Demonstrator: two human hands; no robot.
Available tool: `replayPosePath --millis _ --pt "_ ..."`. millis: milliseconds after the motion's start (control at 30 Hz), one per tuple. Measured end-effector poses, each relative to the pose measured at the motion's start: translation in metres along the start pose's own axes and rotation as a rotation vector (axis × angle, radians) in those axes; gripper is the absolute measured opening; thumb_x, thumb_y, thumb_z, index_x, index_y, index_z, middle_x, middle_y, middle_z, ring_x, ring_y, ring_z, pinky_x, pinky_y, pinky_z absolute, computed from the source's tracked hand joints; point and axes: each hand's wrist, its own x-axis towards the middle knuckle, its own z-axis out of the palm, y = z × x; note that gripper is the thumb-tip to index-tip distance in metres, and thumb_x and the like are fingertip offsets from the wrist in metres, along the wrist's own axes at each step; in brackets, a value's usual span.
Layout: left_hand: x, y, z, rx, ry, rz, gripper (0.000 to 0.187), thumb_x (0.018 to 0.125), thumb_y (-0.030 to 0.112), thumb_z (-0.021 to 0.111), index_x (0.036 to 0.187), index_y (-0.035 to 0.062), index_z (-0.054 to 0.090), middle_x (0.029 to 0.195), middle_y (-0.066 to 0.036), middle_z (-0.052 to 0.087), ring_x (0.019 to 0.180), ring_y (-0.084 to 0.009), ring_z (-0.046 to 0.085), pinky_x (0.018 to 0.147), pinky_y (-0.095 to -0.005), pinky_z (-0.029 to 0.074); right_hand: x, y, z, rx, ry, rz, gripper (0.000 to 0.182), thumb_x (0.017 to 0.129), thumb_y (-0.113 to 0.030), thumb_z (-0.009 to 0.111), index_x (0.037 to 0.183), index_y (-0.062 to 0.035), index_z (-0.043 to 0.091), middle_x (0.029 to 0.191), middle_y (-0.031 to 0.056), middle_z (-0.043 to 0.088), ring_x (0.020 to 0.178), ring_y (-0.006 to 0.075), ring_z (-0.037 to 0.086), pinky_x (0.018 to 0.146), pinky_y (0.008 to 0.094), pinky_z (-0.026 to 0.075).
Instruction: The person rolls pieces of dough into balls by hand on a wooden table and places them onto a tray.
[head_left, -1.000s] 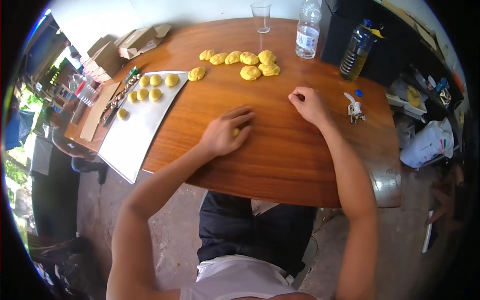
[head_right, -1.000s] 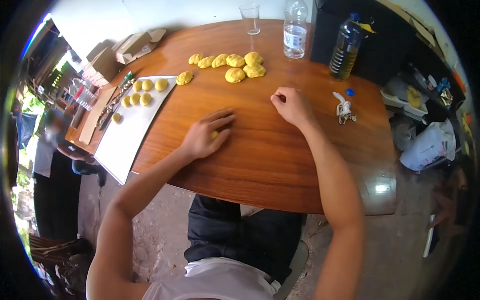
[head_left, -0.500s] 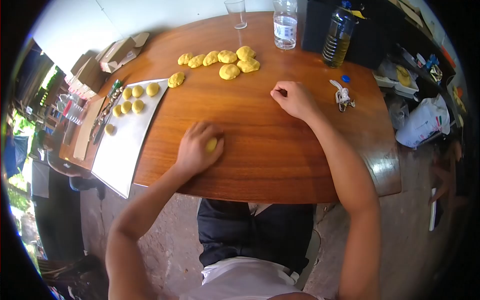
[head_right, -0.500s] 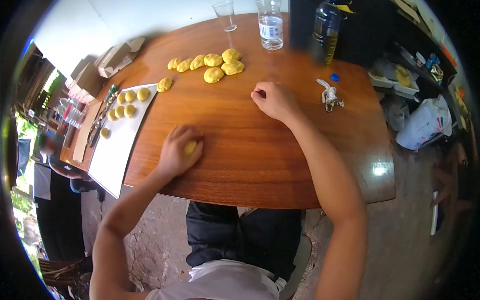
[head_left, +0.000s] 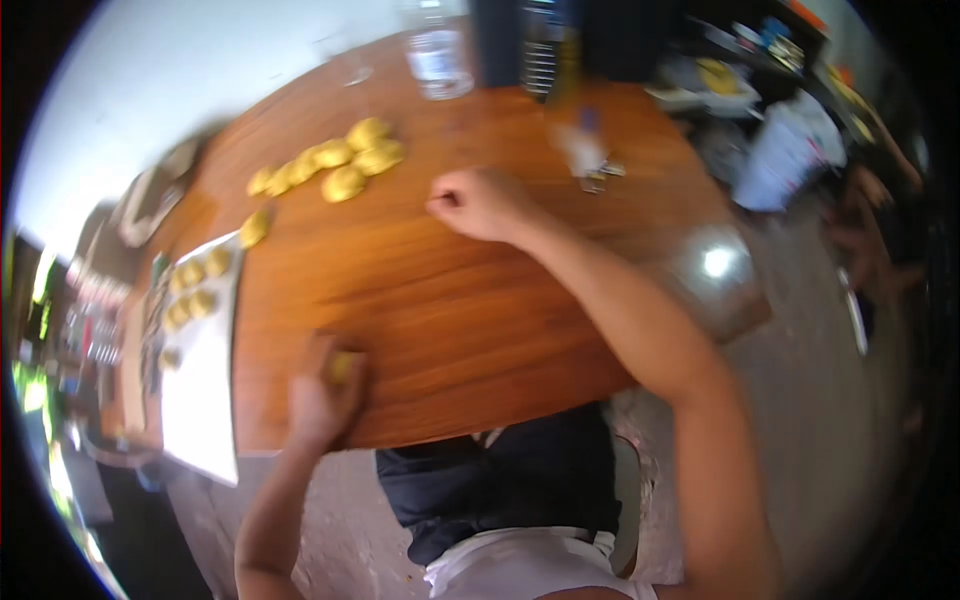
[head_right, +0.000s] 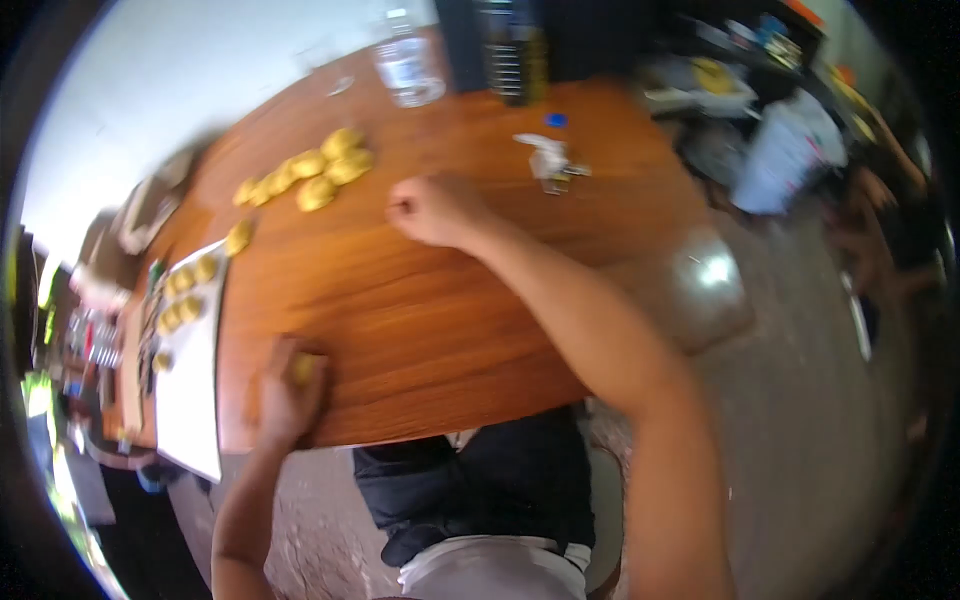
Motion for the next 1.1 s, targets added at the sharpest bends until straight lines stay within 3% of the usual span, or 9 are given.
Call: replayPosePath --millis 200,267,300,533,600,700,800,933,1100 --pt "0.112 -0.002 0.033 -0.124 0.031 0.188 0.012 0.087 0.008 0.070 0.091 0.0019 0.061 0.090 -0.018 0.060 0.088 -0.0404 0.056 0.078 -0.0475 0.046 0.001 -0.009 0.003 -0.093 0.111 0.031 0.013 0.086 -0.023 0.070 0.080 -0.0116 0.074 0.080 0.0127 0.074 0.077 0.0350 0.072 0.067 0.0464 0.056" --pt "0.128 0.021 0.045 -0.123 0.011 0.356 0.008 0.088 0.001 0.065 0.089 -0.0010 0.058 0.087 -0.015 0.055 0.078 -0.0295 0.056 0.073 -0.0385 0.048 -0.003 -0.008 0.002 -0.078 0.130 0.039 0.013 0.085 -0.022 0.070 0.080 -0.0108 0.074 0.080 0.0126 0.074 0.077 0.0350 0.072 0.068 0.0464 0.056" --pt "0.122 0.034 0.046 -0.169 -0.010 0.280 0.009 0.084 0.003 0.066 0.086 0.0007 0.058 0.086 -0.018 0.056 0.087 -0.0384 0.054 0.078 -0.0470 0.043 -0.004 -0.008 0.004 -0.030 0.123 0.028 0.013 0.085 -0.020 0.070 0.079 -0.0101 0.074 0.080 0.0126 0.074 0.077 0.0351 0.072 0.068 0.0464 0.056" --pt "0.017 0.011 0.005 -0.017 -0.036 0.336 0.017 0.081 -0.003 0.062 0.098 -0.0009 0.062 0.111 -0.021 0.058 0.100 -0.0409 0.057 0.091 -0.0477 0.046 -0.005 -0.003 0.007 0.068 0.128 -0.018 0.011 0.082 -0.017 0.071 0.075 -0.0087 0.072 0.079 0.0155 0.074 0.074 0.0356 0.072 0.069 0.0475 0.057" --pt "0.022 -0.003 -0.004 -0.211 -0.082 0.112 0.025 0.082 -0.001 0.063 0.107 -0.0006 0.065 0.116 -0.021 0.060 0.110 -0.0405 0.056 0.097 -0.0478 0.045 -0.004 -0.008 0.009 0.029 0.137 -0.004 0.011 0.083 -0.016 0.070 0.075 -0.0082 0.072 0.078 0.0146 0.074 0.075 0.0355 0.072 0.069 0.0469 0.056" --pt "0.070 -0.010 0.004 -0.095 -0.238 0.139 0.031 0.083 0.001 0.066 0.114 -0.0010 0.065 0.122 -0.021 0.060 0.116 -0.0413 0.056 0.103 -0.0466 0.044 -0.005 -0.009 0.006 -0.028 0.147 0.033 0.012 0.084 -0.016 0.069 0.075 -0.0078 0.072 0.078 0.0136 0.074 0.075 0.0357 0.071 0.068 0.0465 0.056" --pt "0.113 0.041 0.035 -0.147 -0.147 0.306 0.039 0.083 0.003 0.068 0.121 -0.0020 0.065 0.129 -0.023 0.061 0.126 -0.0429 0.055 0.111 -0.0472 0.042 0.001 -0.006 0.012 -0.007 0.156 0.029 0.012 0.084 -0.016 0.069 0.075 -0.0079 0.071 0.078 0.0139 0.074 0.074 0.0358 0.071 0.067 0.0468 0.056" --pt "0.098 0.075 0.043 -0.138 -0.240 0.458 0.046 0.083 0.003 0.069 0.129 -0.0011 0.067 0.140 -0.026 0.059 0.138 -0.0438 0.051 0.118 -0.0491 0.038 -0.002 0.000 0.010 0.054 0.161 -0.008 0.012 0.084 -0.017 0.070 0.076 -0.0080 0.072 0.078 0.0154 0.073 0.074 0.0360 0.071 0.067 0.0467 0.056" --pt "0.019 0.037 0.008 -0.073 -0.170 0.270 0.040 0.087 0.004 0.071 0.127 -0.0003 0.070 0.130 -0.024 0.068 0.126 -0.0415 0.062 0.109 -0.0461 0.049 -0.003 -0.001 -0.004 0.036 0.008 -0.007 0.016 0.087 -0.024 0.068 0.083 -0.0107 0.075 0.082 0.0152 0.073 0.078 0.0363 0.072 0.068 0.0474 0.056"
